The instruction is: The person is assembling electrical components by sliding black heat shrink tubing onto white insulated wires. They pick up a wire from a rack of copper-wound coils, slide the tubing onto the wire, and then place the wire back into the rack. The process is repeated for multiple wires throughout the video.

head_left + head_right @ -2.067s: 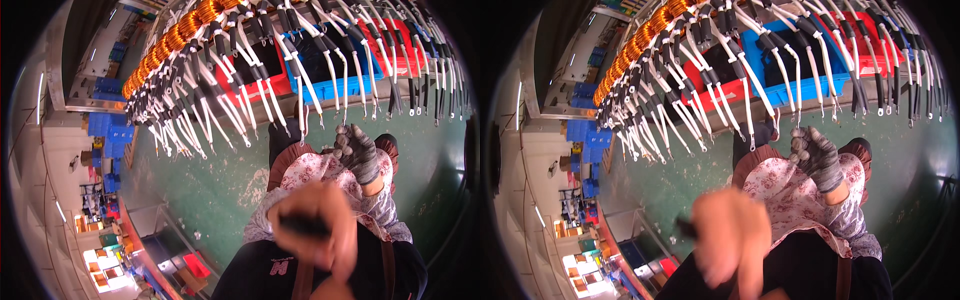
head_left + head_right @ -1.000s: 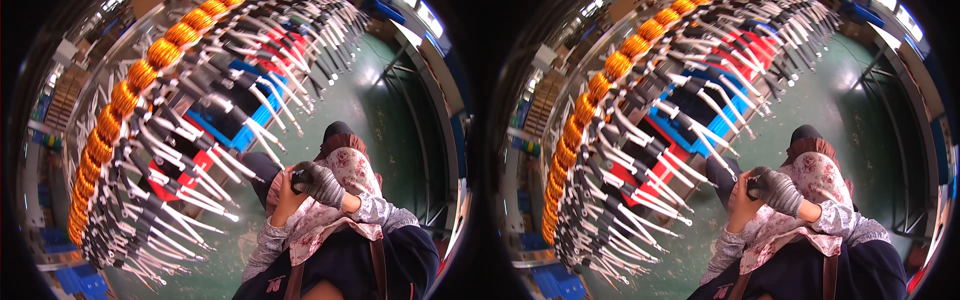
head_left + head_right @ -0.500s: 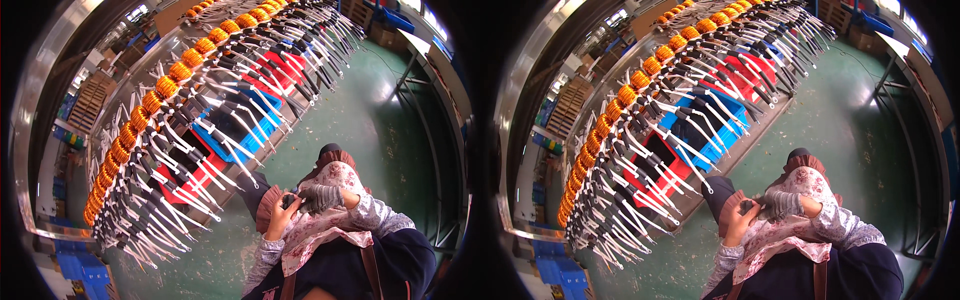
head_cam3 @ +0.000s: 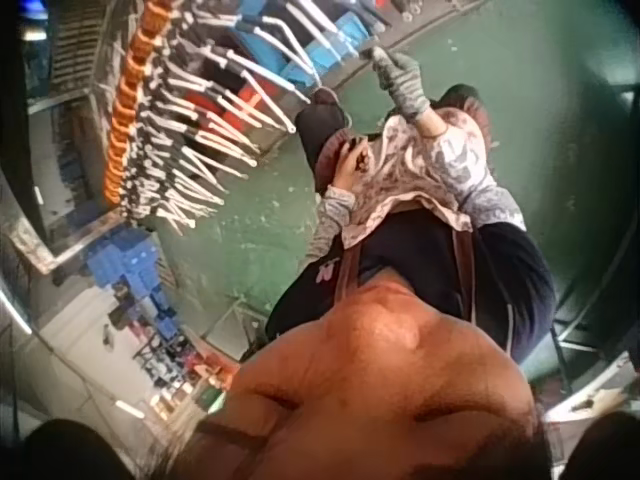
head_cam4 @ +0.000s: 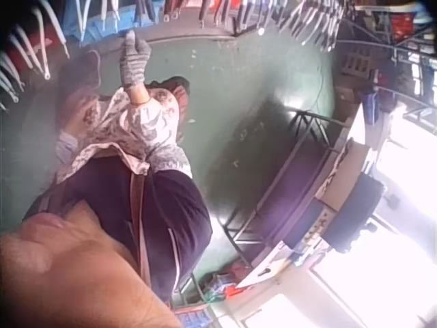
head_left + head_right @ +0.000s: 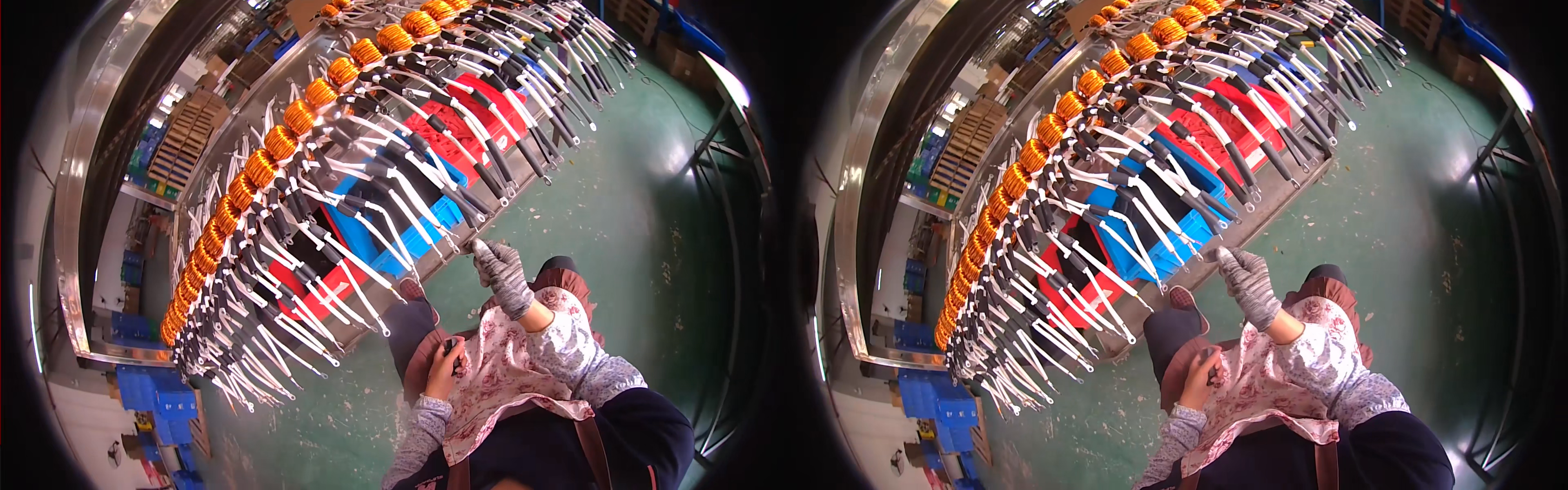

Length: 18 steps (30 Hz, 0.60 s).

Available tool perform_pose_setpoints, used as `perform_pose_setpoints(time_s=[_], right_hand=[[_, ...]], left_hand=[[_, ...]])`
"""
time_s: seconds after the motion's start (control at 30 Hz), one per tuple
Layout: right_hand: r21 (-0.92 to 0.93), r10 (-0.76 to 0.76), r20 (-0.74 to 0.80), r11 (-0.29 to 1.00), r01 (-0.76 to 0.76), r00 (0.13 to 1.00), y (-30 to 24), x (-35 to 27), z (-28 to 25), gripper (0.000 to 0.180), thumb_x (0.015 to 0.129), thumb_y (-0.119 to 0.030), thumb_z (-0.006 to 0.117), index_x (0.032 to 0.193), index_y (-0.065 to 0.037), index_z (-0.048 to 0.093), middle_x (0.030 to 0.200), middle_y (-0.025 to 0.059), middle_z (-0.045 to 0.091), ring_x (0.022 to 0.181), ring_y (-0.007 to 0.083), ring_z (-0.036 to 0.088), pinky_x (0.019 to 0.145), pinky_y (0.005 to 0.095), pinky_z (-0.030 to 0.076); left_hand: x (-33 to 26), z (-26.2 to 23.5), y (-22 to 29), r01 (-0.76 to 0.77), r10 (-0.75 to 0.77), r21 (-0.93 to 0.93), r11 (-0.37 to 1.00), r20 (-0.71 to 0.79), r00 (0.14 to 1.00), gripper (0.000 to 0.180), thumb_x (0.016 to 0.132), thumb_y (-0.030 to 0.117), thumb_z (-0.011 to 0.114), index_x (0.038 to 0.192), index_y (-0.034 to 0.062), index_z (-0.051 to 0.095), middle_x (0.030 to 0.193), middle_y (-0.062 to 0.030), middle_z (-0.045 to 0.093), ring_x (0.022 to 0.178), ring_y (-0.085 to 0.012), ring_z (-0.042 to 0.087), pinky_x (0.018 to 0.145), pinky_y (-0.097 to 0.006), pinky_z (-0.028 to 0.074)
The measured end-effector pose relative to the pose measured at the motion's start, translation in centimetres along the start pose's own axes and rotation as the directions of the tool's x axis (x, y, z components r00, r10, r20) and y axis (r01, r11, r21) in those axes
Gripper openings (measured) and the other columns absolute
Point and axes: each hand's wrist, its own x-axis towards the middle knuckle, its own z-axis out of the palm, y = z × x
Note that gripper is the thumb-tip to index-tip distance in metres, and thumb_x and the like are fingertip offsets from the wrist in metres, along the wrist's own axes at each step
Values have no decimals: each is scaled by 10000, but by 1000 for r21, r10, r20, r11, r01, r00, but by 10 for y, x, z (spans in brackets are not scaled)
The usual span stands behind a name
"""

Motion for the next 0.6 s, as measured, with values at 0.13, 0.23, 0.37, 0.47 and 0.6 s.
perform_pose_setpoints(time_s=[0.13,0.23,0.37,0.47,0.6], right_hand=[[-92,-118,-33,989,115,992,2,6,2,270,924,-258,550,990,-13,642,624,-55,446,512,36,392,467,208,346],[-153,-118,19,981,120,993,-3,3,8,287,913,-256,569,1062,-25,650,666,-62,513,545,18,397,488,191,360],[-76,-148,-87,987,141,985,-10,-5,23,279,920,-259,558,1082,-52,653,668,-68,507,538,15,385,478,189,342],[-32,-216,-141,976,214,966,-13,-12,29,277,925,-266,551,1089,-71,657,672,-62,498,549,13,381,473,194,334],[469,15,52,882,-38,999,-21,-19,42,336,913,-298,571,1066,-5,626,624,-43,465,494,46,393,456,211,335]], left_hand=[[-7,0,-12,8,-2,72,997,-88,996,207,876,231,602,988,73,531,654,21,457,503,-68,424,427,-200,274],[-13,-3,-20,-6,16,67,998,-143,990,208,871,235,610,984,77,536,641,26,461,495,-62,426,418,-199,270],[-12,-2,-21,-6,21,129,992,-120,993,193,871,239,611,960,80,548,634,32,468,482,-50,426,421,-185,275],[-6,-10,-26,-37,50,202,979,-57,997,178,879,240,601,953,84,557,630,33,483,479,-43,423,425,-177,279],[-4,-13,-26,-49,34,221,974,71,997,140,899,213,571,954,84,565,632,25,495,485,-41,424,428,-179,282]])
